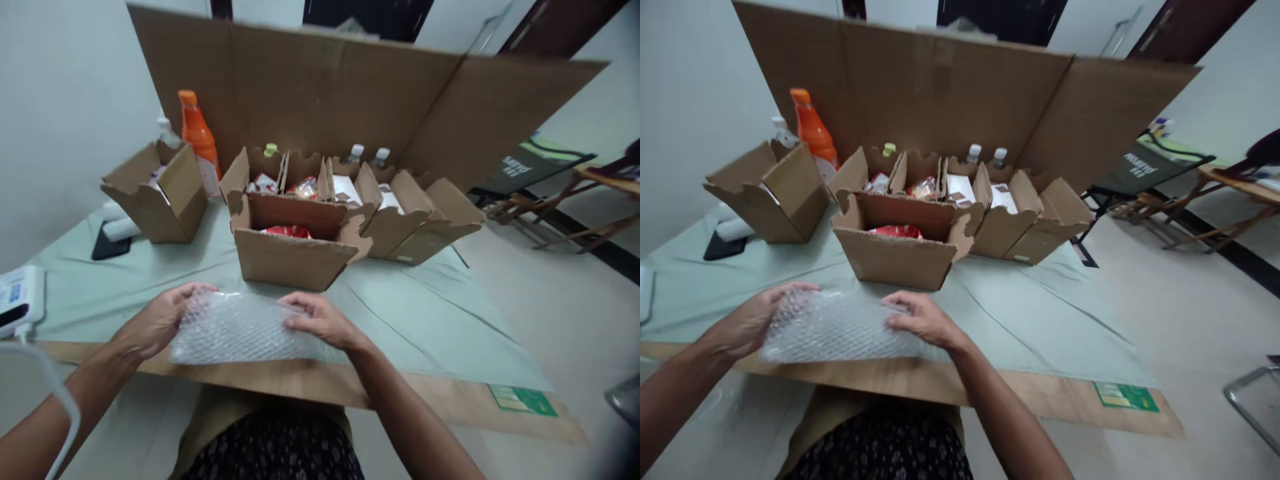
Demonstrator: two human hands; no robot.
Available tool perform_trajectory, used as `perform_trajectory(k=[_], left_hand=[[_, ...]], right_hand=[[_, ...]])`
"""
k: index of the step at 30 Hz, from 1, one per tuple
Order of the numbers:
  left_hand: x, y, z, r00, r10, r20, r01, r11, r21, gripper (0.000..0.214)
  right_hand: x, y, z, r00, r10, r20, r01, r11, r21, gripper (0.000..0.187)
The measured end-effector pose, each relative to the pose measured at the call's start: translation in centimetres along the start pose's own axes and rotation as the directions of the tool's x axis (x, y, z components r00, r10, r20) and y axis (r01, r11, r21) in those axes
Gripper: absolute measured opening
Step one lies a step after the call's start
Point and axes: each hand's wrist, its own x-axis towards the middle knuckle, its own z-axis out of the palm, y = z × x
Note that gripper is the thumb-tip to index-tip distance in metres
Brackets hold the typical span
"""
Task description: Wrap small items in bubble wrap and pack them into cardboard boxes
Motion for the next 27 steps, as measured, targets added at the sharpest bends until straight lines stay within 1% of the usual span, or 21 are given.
perform_trajectory(k=[3, 4, 6, 8, 10, 13, 16, 17, 18, 19, 20, 21, 22, 23, 24, 25, 26, 27], left_hand=[[1.4, -1.4, 2.9, 0.984, -0.132, 0.119, 0.145, 0.984, -0.106, 0.062], [1.7, -1.8, 3.7, 0.98, -0.152, 0.129, 0.167, 0.979, -0.117, 0.065], [2.1, -2.4, 4.9, 0.979, -0.155, 0.13, 0.168, 0.981, -0.096, 0.073], [2.0, -2.9, 5.6, 0.987, -0.103, 0.121, 0.101, 0.995, 0.023, 0.08], [1.5, -3.5, 6.1, 0.993, -0.012, 0.117, -0.014, 0.976, 0.217, 0.084], [0.7, -4.0, 6.8, 0.986, 0.099, 0.13, -0.15, 0.865, 0.479, 0.078], [0.4, -3.6, 7.1, 0.972, 0.194, 0.135, -0.236, 0.757, 0.61, 0.069], [0.5, -3.3, 7.2, 0.961, 0.247, 0.125, -0.268, 0.72, 0.64, 0.066], [0.7, -3.0, 7.3, 0.94, 0.323, 0.113, -0.311, 0.672, 0.672, 0.063], [1.0, -2.7, 7.5, 0.902, 0.417, 0.11, -0.367, 0.607, 0.705, 0.058], [1.4, -2.4, 7.8, 0.846, 0.518, 0.128, -0.431, 0.523, 0.735, 0.054], [1.8, -2.2, 8.2, 0.771, 0.614, 0.167, -0.498, 0.419, 0.759, 0.049], [2.3, -2.2, 8.9, 0.688, 0.689, 0.227, -0.56, 0.305, 0.771, 0.045], [2.9, -2.2, 9.6, 0.606, 0.736, 0.301, -0.611, 0.189, 0.768, 0.042], [3.4, -2.4, 10.4, 0.532, 0.759, 0.375, -0.651, 0.084, 0.754, 0.04], [3.8, -2.6, 11.3, 0.47, 0.766, 0.439, -0.68, -0.003, 0.733, 0.039], [4.2, -2.9, 12.0, 0.419, 0.769, 0.482, -0.699, -0.066, 0.712, 0.039], [4.3, -3.2, 12.6, 0.378, 0.779, 0.501, -0.711, -0.102, 0.696, 0.039]], right_hand=[[-2.7, 0.8, -3.2, 0.985, 0.112, -0.133, -0.115, 0.993, -0.017, 0.043], [-3.2, 1.2, -3.9, 0.977, 0.131, -0.166, -0.141, 0.989, -0.046, 0.044], [-3.8, 2.2, -4.7, 0.965, 0.134, -0.225, -0.165, 0.979, -0.121, 0.047], [-4.1, 3.3, -5.0, 0.957, 0.109, -0.269, -0.165, 0.967, -0.196, 0.048], [-4.2, 4.1, -5.0, 0.95, 0.072, -0.303, -0.155, 0.953, -0.26, 0.047], [-4.5, 4.4, -4.8, 0.943, 0.035, -0.331, -0.16, 0.921, -0.357, 0.043], [-5.4, 3.4, -4.1, 0.943, 0.02, -0.332, -0.176, 0.877, -0.447, 0.045], [-6.0, 3.0, -3.6, 0.943, 0.016, -0.332, -0.177, 0.87, -0.46, 0.046], [-6.7, 2.5, -3.0, 0.944, 0.016, -0.33, -0.175, 0.871, -0.459, 0.048], [-7.4, 2.2, -2.3, 0.946, 0.022, -0.324, -0.172, 0.88, -0.443, 0.05], [-8.2, 2.0, -1.4, 0.949, 0.036, -0.312, -0.171, 0.893, -0.416, 0.051], [-9.1, 1.9, -0.4, 0.953, 0.056, -0.299, -0.174, 0.907, -0.384, 0.053], [-9.9, 2.1, 0.8, 0.956, 0.079, -0.282, -0.18, 0.919, -0.35, 0.054], [-10.6, 2.4, 2.1, 0.959, 0.104, -0.264, -0.187, 0.931, -0.314, 0.055], [-11.3, 2.8, 3.3, 0.961, 0.126, -0.247, -0.195, 0.941, -0.278, 0.055], [-11.9, 3.3, 4.6, 0.961, 0.145, -0.234, -0.202, 0.949, -0.24, 0.053], [-12.4, 3.8, 5.7, 0.961, 0.16, -0.226, -0.207, 0.957, -0.202, 0.05], [-12.8, 4.3, 6.6, 0.959, 0.174, -0.224, -0.213, 0.964, -0.162, 0.046]])
